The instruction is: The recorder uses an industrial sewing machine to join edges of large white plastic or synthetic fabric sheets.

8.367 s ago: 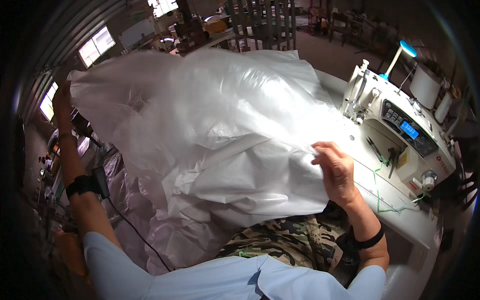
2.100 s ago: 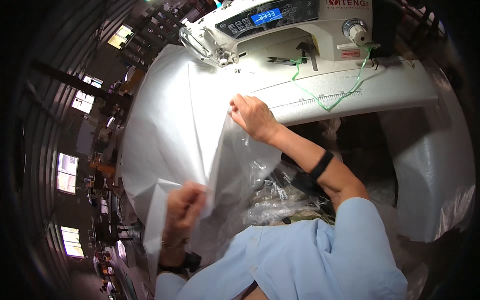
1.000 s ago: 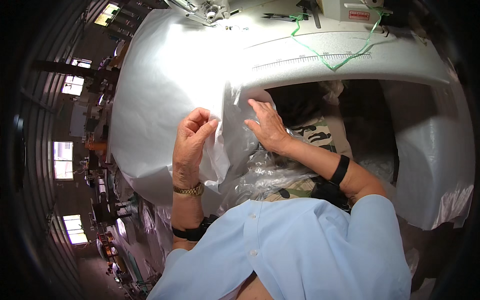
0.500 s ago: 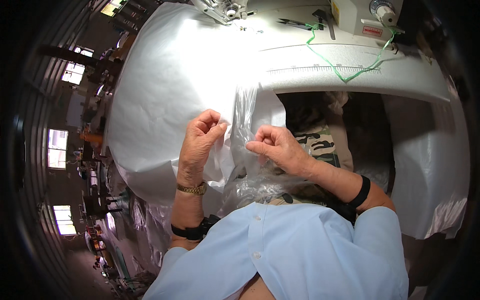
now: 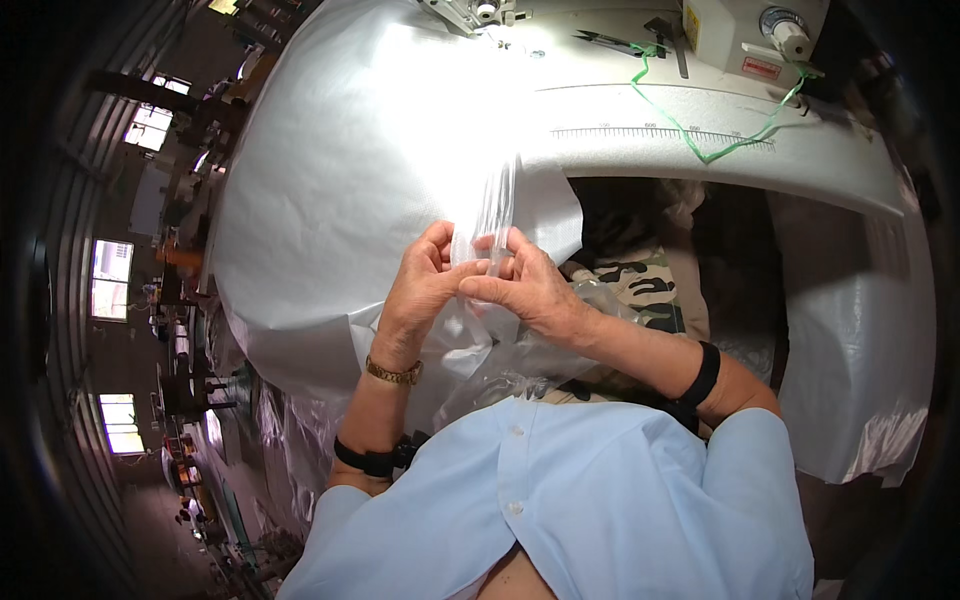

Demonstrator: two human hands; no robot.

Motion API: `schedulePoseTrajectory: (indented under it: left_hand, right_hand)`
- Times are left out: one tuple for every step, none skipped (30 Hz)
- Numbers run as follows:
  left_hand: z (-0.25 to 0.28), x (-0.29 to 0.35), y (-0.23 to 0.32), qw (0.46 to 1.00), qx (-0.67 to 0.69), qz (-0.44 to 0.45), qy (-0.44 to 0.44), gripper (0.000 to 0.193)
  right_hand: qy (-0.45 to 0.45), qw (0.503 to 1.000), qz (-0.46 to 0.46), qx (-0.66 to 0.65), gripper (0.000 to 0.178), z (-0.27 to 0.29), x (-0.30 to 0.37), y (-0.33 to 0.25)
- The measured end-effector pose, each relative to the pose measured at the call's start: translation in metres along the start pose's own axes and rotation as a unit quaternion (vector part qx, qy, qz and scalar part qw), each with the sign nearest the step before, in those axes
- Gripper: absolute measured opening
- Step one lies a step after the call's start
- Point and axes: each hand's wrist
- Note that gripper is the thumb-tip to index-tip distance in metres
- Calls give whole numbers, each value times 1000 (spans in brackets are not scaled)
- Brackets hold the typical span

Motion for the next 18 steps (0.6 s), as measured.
schedulePoseTrajectory:
  left_hand:
    - [2, -1, -1, 1000, 16, 5, -11, 30]
    - [4, -2, -2, 999, 19, 26, -13, 36]
    - [5, -2, -3, 999, 33, 13, -26, 36]
    - [7, -1, -3, 999, 35, 14, -20, 37]
    - [8, -1, -3, 999, 38, 17, -17, 38]
    - [11, 0, -2, 999, 40, 18, -15, 38]
    - [13, 1, -2, 999, 33, 13, 0, 38]
    - [15, 1, -1, 1000, 28, 7, 12, 38]
    - [18, 0, -1, 1000, 10, 11, 19, 36]
    - [19, -1, -2, 1000, 11, 12, 18, 36]
    - [20, -2, -4, 1000, 4, -5, 22, 34]
    - [20, -3, -6, 999, -4, -22, 27, 32]
    - [21, -3, -8, 999, -3, -21, 28, 32]
    - [21, -4, -10, 999, -33, -24, 27, 31]
    - [21, -4, -13, 998, -52, -41, 22, 30]
    - [19, -5, -15, 998, -60, -28, 25, 30]
    - [16, -6, -16, 994, -87, -63, 37, 28]
    - [13, -5, -16, 988, -127, -72, 55, 26]
  right_hand:
    - [7, 1000, -12, 1, 39, 0, 0, 3]
    - [23, 999, -23, -25, 33, 2, -1, 5]
    - [26, 998, -21, -62, 27, 3, -1, 7]
    - [38, 997, -34, -49, 27, 5, -2, 9]
    - [45, 997, -29, -57, 22, 8, -1, 9]
    - [61, 996, -33, -60, 18, 10, 0, 10]
    - [83, 994, -36, -61, 16, 12, 2, 10]
    - [87, 994, -27, -61, 16, 15, 3, 10]
    - [86, 996, -10, -23, 14, 17, 5, 10]
    - [92, 996, 0, 16, 12, 18, 7, 9]
    - [83, 996, 5, 16, 12, 18, 9, 8]
    - [81, 996, 21, 37, 13, 17, 11, 7]
    - [76, 995, 42, 55, 15, 15, 12, 5]
    - [78, 994, 38, 59, 15, 12, 13, 2]
    - [70, 993, 51, 74, 14, 9, 13, 0]
    - [61, 992, 68, 88, 14, 6, 13, -3]
    - [61, 992, 64, 91, 14, 3, 13, -6]
    - [49, 989, 83, 115, 14, 0, 12, -9]
Point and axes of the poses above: each hand's wrist, its own x-axis away from the middle knuckle, its own z-axis out of the back of the hand, y = z × x, and after that the axes turned 5 degrees about y, right-handed
